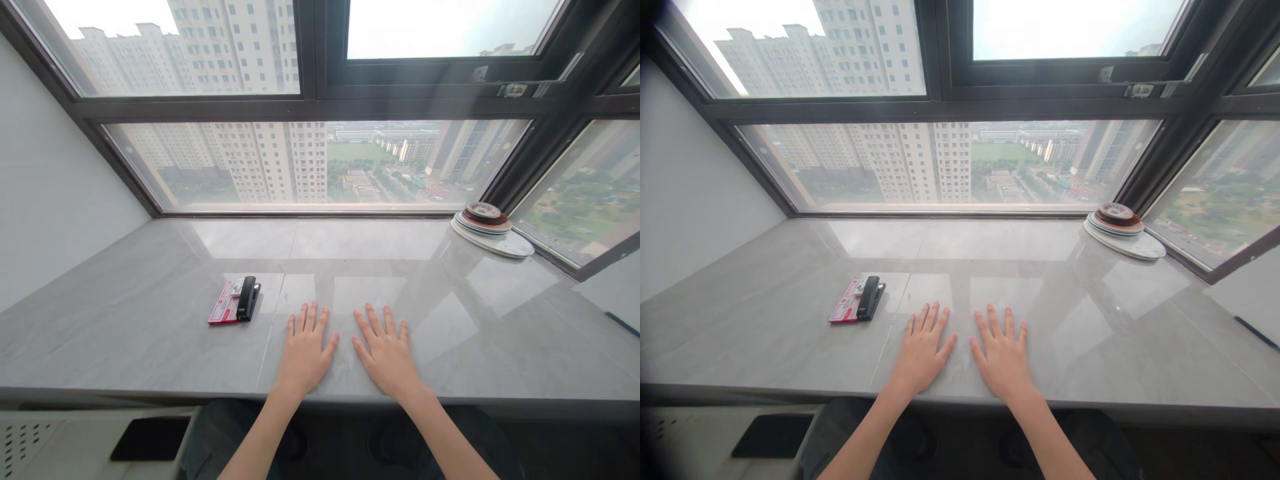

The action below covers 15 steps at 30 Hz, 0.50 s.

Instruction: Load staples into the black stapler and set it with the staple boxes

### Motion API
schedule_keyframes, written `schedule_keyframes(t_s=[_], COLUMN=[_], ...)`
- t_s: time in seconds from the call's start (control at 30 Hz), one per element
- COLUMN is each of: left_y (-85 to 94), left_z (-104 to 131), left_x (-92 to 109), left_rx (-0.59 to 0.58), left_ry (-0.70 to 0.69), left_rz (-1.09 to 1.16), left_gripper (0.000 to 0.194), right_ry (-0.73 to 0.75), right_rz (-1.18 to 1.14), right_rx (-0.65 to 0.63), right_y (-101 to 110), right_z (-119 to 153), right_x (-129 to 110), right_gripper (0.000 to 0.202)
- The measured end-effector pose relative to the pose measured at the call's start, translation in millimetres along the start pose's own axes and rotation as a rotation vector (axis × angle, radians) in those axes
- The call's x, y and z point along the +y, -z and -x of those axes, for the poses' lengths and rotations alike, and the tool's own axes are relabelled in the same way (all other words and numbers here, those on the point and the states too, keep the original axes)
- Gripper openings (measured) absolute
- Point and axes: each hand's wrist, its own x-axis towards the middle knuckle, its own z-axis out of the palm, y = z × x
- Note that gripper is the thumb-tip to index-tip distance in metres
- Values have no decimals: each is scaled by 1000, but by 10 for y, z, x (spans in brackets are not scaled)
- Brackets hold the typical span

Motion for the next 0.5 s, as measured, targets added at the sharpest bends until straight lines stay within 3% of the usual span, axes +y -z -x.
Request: schedule_keyframes(t_s=[0.5], left_y=[15], left_z=[8], left_x=[-14], left_rx=[-7], left_ry=[2], left_rz=[17], left_gripper=[61], right_ry=[13], right_rz=[-4], right_rx=[-31], right_y=[50], right_z=[-1], right_x=[15], right_gripper=[61])
